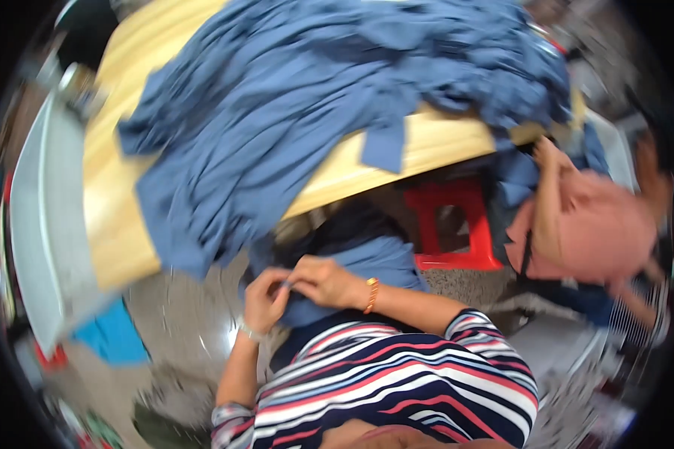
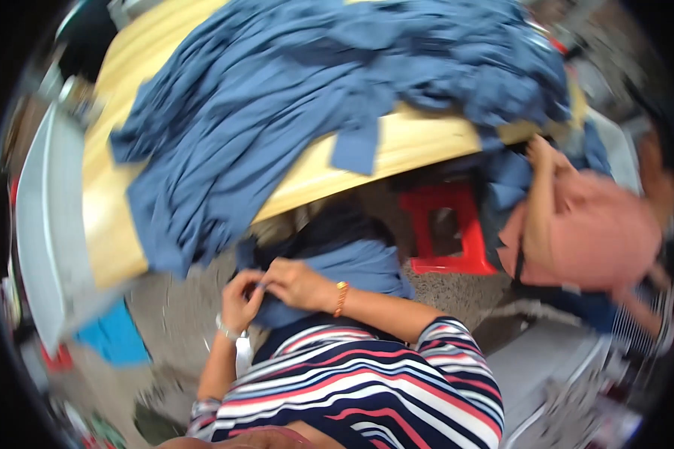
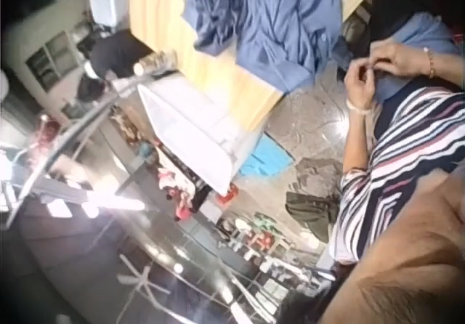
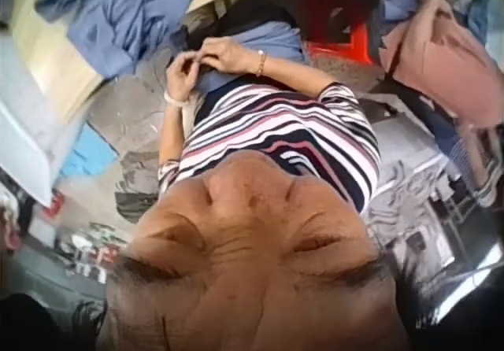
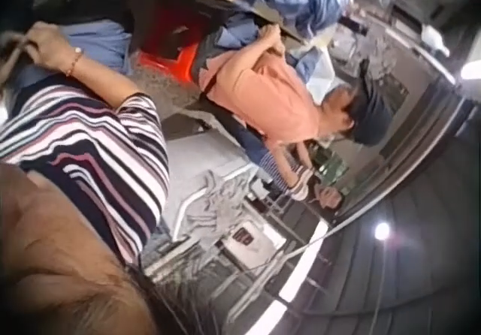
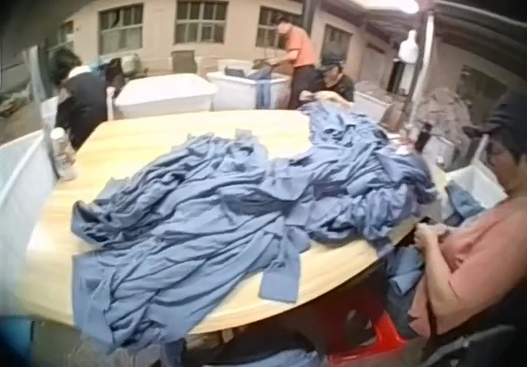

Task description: Trim loose threads and small excess fabric pieces from blue garments using scissors.

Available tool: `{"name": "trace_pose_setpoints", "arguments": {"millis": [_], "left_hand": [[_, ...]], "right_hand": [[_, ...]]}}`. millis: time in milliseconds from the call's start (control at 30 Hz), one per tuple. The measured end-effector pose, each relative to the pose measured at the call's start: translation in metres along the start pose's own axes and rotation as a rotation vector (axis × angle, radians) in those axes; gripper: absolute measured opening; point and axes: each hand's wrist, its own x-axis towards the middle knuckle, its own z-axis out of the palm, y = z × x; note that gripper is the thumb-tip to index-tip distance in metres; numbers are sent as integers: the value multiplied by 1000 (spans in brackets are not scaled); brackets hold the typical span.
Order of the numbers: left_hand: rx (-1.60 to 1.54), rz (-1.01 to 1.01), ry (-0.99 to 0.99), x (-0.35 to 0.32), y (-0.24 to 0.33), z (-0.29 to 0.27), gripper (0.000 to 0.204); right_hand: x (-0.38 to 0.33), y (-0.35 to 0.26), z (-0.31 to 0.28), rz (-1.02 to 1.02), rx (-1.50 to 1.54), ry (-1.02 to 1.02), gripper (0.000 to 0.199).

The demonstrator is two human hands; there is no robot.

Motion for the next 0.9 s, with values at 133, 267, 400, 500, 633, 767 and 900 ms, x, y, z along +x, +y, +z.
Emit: {"name": "trace_pose_setpoints", "arguments": {"millis": [133,267,400,500,633,767,900], "left_hand": [[-264,-108,-2,-8,-17,-11,9],[-350,-138,-51,-5,-7,-10,9],[-450,-214,-126,-7,-9,-16,10],[-509,-249,-127,-10,-14,-18,11],[-517,-255,-78,-11,-18,-16,13],[-447,-129,-23,-7,-13,-8,12],[-236,52,110,-6,-22,5,12]], "right_hand": [[2,-2,8,111,100,49,19],[-7,5,7,149,42,-20,18],[-15,9,7,124,44,-75,17],[-14,10,10,67,59,-98,17],[-10,9,9,73,68,-86,16],[-8,7,5,110,45,-89,18],[-6,8,8,210,-23,-34,21]]}}
